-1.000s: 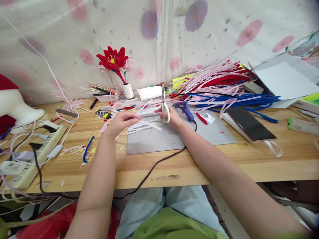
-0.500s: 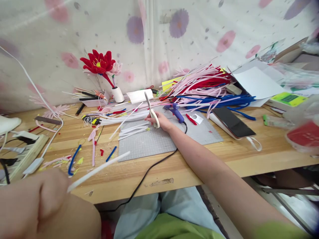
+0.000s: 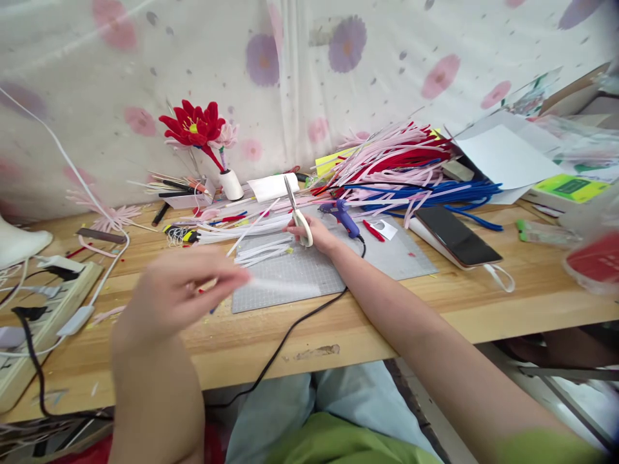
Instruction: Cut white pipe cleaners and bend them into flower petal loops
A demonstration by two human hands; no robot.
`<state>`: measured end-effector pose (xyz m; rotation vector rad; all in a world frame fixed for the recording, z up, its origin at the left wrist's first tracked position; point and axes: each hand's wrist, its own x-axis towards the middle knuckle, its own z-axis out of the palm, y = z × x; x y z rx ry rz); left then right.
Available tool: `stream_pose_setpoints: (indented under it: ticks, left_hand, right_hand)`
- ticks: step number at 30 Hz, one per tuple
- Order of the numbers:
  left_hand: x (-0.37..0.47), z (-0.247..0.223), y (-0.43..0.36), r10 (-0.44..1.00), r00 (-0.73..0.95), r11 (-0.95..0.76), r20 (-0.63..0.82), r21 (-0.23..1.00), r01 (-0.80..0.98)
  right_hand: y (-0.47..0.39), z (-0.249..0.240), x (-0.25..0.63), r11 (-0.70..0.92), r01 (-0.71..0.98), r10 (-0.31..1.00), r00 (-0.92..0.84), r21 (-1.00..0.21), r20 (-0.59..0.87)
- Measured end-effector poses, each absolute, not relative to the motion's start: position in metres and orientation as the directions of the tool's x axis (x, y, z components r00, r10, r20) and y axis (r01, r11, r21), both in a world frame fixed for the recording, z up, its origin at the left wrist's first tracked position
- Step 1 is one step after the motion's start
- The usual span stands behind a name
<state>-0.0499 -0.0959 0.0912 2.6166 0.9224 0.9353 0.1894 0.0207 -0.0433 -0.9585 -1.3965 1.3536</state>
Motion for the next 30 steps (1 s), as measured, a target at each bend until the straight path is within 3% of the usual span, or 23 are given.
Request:
stream_pose_setpoints:
  ticks: [5,8,11,17,20,23,26,30]
  left_hand:
    - [-0.016,0.051,-0.038,0.834,0.516,-0.548,0.196,0.183,0.816]
    - [0.005,0.028,-0.021,0.851,0.486,-0.515,0.199,0.139,0.846]
    - [0.011,0.014,-0.015,0.865,0.412,-0.477,0.287,0.213,0.853]
    - [-0.040,-0.001,-0.003,0.950,0.185,-0.291,0.252,0.490,0.822]
    - [-0.061,-0.008,0.005,0.956,0.043,-0.261,0.290,0.772,0.579]
    - [-0.051,-0.014,0.008,0.994,-0.037,-0.093,0.102,0.976,0.199]
    - [-0.021,-0.022,0.005,0.998,-0.032,0.057,-0.061,0.992,-0.112]
    - [0.016,-0.032,-0.005,0.983,0.022,0.182,-0.182,0.957,-0.227]
  right_hand:
    - [0.016,-0.032,0.189,0.141,-0.044,0.908,-0.392,-0.989,0.147]
    - [0.014,-0.028,0.185,0.136,-0.004,0.816,-0.567,-0.991,0.115]
    - [0.015,-0.030,0.181,0.122,0.004,0.825,-0.557,-0.993,0.099]
    - [0.029,-0.039,0.195,0.087,-0.257,0.976,-0.172,-0.963,0.134]
    - [0.032,-0.039,0.198,0.085,-0.393,0.981,-0.129,-0.916,0.146]
    - [0.029,-0.040,0.192,0.042,-0.419,0.974,-0.185,-0.907,0.131]
    - [0.024,-0.040,0.183,0.017,-0.361,0.965,-0.240,-0.933,0.110]
    - [0.019,-0.040,0.173,0.024,-0.200,0.958,-0.276,-0.980,0.080]
